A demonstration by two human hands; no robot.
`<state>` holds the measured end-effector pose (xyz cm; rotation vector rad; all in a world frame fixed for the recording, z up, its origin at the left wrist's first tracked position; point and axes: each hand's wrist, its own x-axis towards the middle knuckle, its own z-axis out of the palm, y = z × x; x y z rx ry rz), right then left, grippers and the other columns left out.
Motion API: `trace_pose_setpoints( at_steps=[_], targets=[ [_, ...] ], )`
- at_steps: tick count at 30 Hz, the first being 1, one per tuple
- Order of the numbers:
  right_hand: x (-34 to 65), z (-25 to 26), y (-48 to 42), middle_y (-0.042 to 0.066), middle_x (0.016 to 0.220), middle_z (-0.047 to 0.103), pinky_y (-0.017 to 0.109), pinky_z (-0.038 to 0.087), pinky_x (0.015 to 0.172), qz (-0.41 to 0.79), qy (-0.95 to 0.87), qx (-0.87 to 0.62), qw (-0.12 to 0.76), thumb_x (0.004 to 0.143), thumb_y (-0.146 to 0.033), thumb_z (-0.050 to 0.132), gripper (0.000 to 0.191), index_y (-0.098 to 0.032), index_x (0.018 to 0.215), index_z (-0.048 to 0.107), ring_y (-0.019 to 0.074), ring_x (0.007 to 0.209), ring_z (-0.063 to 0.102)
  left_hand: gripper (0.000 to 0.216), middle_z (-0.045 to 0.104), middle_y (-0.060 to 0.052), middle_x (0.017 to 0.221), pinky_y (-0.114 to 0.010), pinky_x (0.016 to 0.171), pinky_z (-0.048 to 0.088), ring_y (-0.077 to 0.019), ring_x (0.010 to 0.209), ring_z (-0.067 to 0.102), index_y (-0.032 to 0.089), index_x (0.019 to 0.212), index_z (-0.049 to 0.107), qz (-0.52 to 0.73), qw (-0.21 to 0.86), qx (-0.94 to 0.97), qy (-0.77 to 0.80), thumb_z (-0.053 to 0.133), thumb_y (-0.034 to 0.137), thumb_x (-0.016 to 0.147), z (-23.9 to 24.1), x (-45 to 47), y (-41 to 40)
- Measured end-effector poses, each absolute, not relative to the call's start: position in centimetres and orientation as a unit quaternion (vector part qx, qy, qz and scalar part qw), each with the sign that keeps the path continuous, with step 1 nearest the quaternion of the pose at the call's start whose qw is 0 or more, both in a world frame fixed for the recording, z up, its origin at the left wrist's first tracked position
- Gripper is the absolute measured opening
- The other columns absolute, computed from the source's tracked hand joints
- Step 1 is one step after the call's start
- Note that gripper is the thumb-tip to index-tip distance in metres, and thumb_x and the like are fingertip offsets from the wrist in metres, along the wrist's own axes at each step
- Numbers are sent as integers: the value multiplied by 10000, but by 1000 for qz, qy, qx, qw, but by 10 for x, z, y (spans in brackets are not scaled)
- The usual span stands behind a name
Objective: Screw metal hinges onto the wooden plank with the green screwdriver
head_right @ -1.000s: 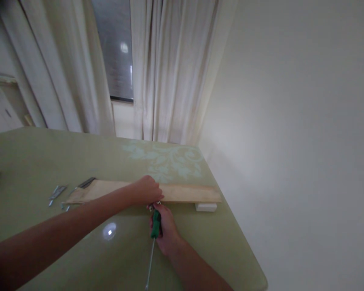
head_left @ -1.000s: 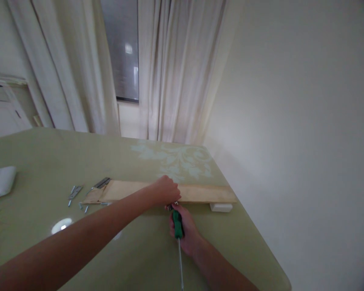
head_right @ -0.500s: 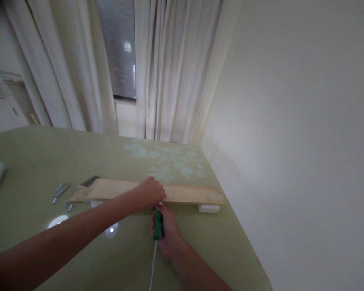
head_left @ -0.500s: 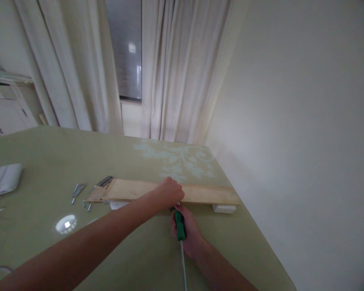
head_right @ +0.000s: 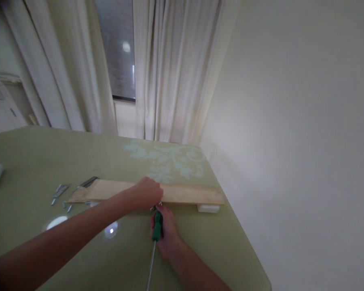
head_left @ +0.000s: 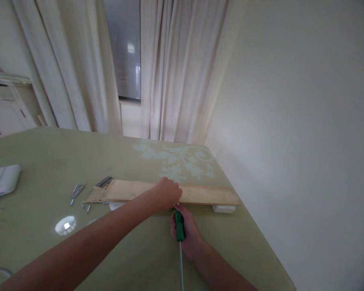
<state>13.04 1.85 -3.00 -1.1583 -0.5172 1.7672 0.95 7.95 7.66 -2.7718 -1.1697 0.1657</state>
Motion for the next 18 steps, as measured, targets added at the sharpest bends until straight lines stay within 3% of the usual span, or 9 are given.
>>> trace_pose_setpoints(
  at_steps=[9,18],
  targets=[
    [132,-29,15,-61,521,551,200,271,397,715,-204,-466,479,709,-515,825,393,-209,798,597,69,415,404,160,764,-181,815,-438,711,595,-358,870,774,133,875,800,43,56,-911,-405,651,145,933,76,13,82],
    [130,-25,14,-69,519,539,206,265,392,711,-203,-465,488,624,-557,847,460,-213,805,601,74,423,402,409,772,-207,895,-431,720,587,-344,864,778,151,981,814,-3,61,-882,-468,462,342,1065,72,0,83]
  ],
)
